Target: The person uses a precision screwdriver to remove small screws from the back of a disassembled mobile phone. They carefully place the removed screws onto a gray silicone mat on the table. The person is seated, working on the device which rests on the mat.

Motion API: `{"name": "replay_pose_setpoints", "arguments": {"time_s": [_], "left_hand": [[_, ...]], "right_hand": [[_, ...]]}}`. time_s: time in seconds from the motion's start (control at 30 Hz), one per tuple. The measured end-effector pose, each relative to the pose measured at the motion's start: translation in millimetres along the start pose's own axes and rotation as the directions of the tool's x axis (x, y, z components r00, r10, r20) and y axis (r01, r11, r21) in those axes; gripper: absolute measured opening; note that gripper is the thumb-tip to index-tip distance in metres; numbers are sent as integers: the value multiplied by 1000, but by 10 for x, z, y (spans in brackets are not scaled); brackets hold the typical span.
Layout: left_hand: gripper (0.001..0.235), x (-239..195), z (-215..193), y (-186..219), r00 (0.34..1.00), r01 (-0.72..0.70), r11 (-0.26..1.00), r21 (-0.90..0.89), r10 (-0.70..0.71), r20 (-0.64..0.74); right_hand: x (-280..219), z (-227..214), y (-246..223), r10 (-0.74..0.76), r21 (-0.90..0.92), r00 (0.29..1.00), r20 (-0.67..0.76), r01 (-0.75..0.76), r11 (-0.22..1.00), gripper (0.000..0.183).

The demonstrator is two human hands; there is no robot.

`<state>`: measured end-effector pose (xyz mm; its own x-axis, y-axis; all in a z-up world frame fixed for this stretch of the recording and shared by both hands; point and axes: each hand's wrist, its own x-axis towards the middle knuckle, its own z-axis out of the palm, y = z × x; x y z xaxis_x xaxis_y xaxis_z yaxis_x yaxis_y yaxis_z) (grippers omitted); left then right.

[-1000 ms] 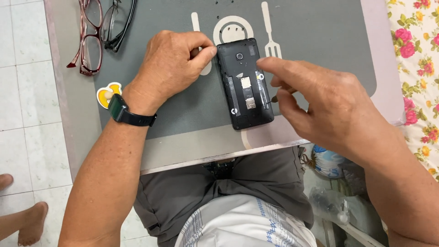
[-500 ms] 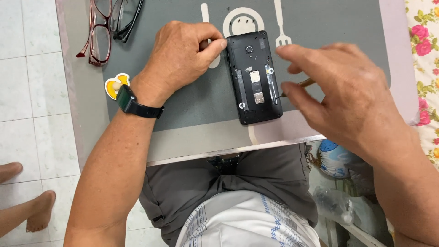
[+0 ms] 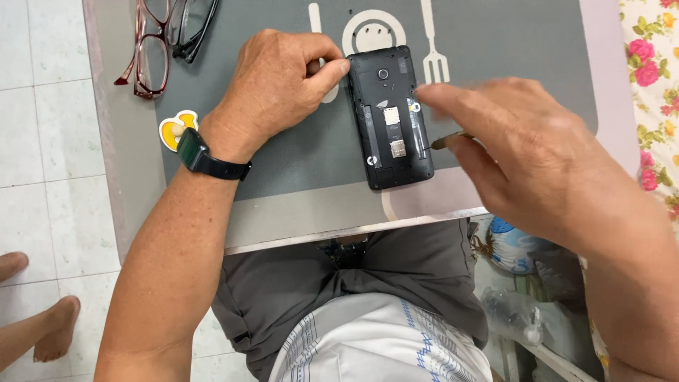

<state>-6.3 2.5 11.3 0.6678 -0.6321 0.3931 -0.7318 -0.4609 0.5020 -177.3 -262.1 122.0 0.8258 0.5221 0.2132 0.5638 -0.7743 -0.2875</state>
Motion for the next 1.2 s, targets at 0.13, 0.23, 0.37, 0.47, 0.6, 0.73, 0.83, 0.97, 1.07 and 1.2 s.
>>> {"name": "replay_pose_setpoints", "arguments": {"time_s": [0.13, 0.23, 0.37, 0.47, 0.6, 0.73, 0.83, 0.97, 1.07, 1.2], "left_hand": [[19, -8, -8, 12, 1000, -5, 1000, -2, 5, 3], [16, -2, -21, 18, 1000, -9, 1000, 1, 9, 15], [17, -3, -9, 7, 1000, 10, 1000, 14, -10, 21], [16, -3, -15, 17, 1000, 9, 1000, 11, -10, 22], [17, 0, -15, 21, 1000, 12, 1000, 6, -12, 26], [17, 2, -14, 26, 1000, 14, 1000, 16, -14, 25], [18, -2, -33, 36, 1000, 17, 1000, 14, -17, 26], [17, 2, -21, 25, 1000, 13, 1000, 19, -13, 20], [17, -1, 0, 11, 999, 28, 999, 25, -28, 27], [18, -6, -21, 32, 1000, 18, 1000, 13, -18, 21]], "right_hand": [[24, 58, -10, -10, -184, 996, -91, -7, 983, 26], [35, 33, -21, 46, -185, 997, -54, -56, 981, 47], [25, 77, 20, -10, -137, 996, -90, -2, 991, 29], [14, 105, 33, 0, -152, 990, -140, -22, 988, 29], [107, -4, -103, 73, 91, 997, -22, -70, 993, 59], [50, 62, 11, 21, 27, 999, -49, -20, 999, 45], [36, 88, 36, 67, -129, 992, -107, -80, 988, 25], [41, 51, 38, 41, -101, 996, -76, -49, 994, 43], [30, 92, 64, 21, -116, 993, -112, -34, 993, 34], [64, 97, 48, -22, -72, 986, -163, 10, 997, 23]]}}
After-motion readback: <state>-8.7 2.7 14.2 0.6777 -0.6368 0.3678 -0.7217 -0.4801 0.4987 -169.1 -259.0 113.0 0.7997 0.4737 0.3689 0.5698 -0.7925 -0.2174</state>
